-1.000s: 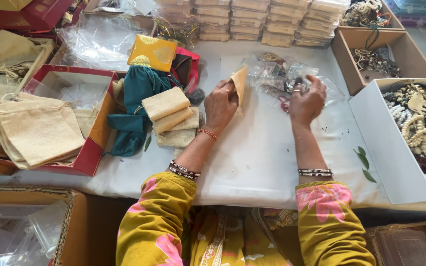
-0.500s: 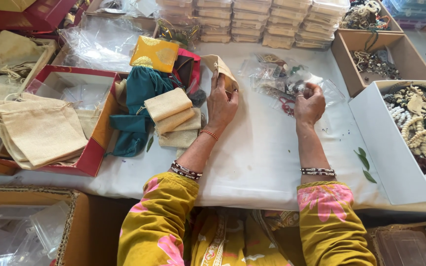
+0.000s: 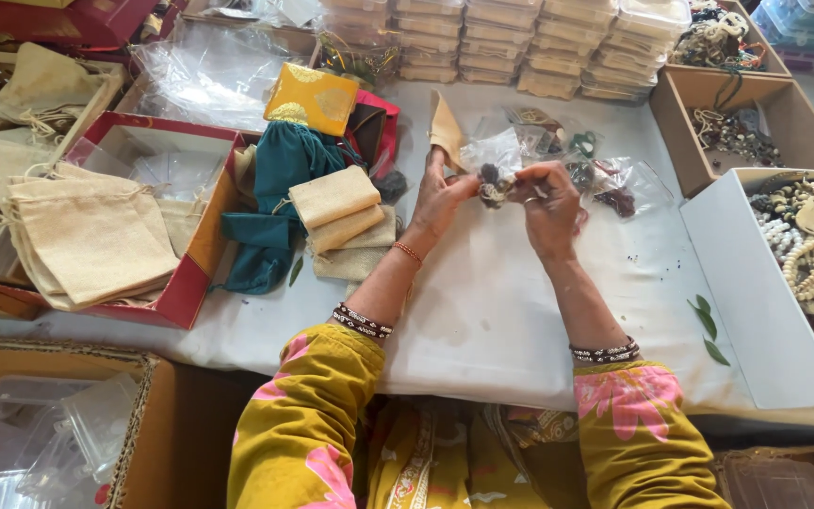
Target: Packing small jewelry items into fabric pouches at a workbench.
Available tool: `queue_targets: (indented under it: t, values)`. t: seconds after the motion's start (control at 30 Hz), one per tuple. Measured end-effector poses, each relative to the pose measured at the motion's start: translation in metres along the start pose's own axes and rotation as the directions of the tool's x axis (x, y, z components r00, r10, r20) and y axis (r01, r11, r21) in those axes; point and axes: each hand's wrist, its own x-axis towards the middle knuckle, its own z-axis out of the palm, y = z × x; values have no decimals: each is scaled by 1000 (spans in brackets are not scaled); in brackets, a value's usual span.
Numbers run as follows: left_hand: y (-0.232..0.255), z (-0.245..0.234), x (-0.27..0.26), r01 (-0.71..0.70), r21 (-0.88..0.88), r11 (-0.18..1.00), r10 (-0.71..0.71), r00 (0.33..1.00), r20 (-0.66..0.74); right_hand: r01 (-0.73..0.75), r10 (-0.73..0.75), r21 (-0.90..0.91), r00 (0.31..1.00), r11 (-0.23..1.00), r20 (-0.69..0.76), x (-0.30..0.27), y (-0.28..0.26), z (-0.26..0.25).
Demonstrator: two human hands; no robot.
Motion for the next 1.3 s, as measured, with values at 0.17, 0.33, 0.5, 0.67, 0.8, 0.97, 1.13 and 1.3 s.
queue_targets:
  t: [0.17, 0.33, 0.5, 0.67, 0.8, 0.97, 1.13, 1.3]
  values:
    - [12, 0, -1, -21, -59, 998, 18, 999, -47, -120, 112, 123, 991, 985, 69, 1, -43, 18]
    - [9, 3, -1, -89, 54, 995, 90, 996, -24, -420, 405, 217, 907, 881, 114, 1, -54, 21]
    - [24, 10, -10, -122, 336, 934, 128, 992, 3, -396, 351, 197, 908, 897, 227, -5, 8, -2]
    - [20, 9, -9, -115, 276, 954, 136, 989, -60, -353, 300, 249, 927, 902, 227, -5, -5, 5]
    - [19, 8, -8, -101, 298, 949, 109, 994, -11, -337, 275, 274, 931, 901, 239, -5, -5, 6]
    - [36, 15, -15, -131, 294, 947, 132, 991, 15, -396, 355, 172, 908, 902, 224, -7, 3, 0]
    - [18, 9, -10, -158, 393, 906, 180, 983, -20, -412, 362, 208, 900, 887, 243, -8, 9, 5]
    - [18, 5, -7, 85, -167, 982, -91, 995, -29, -268, 227, 216, 954, 939, 197, -5, -6, 7]
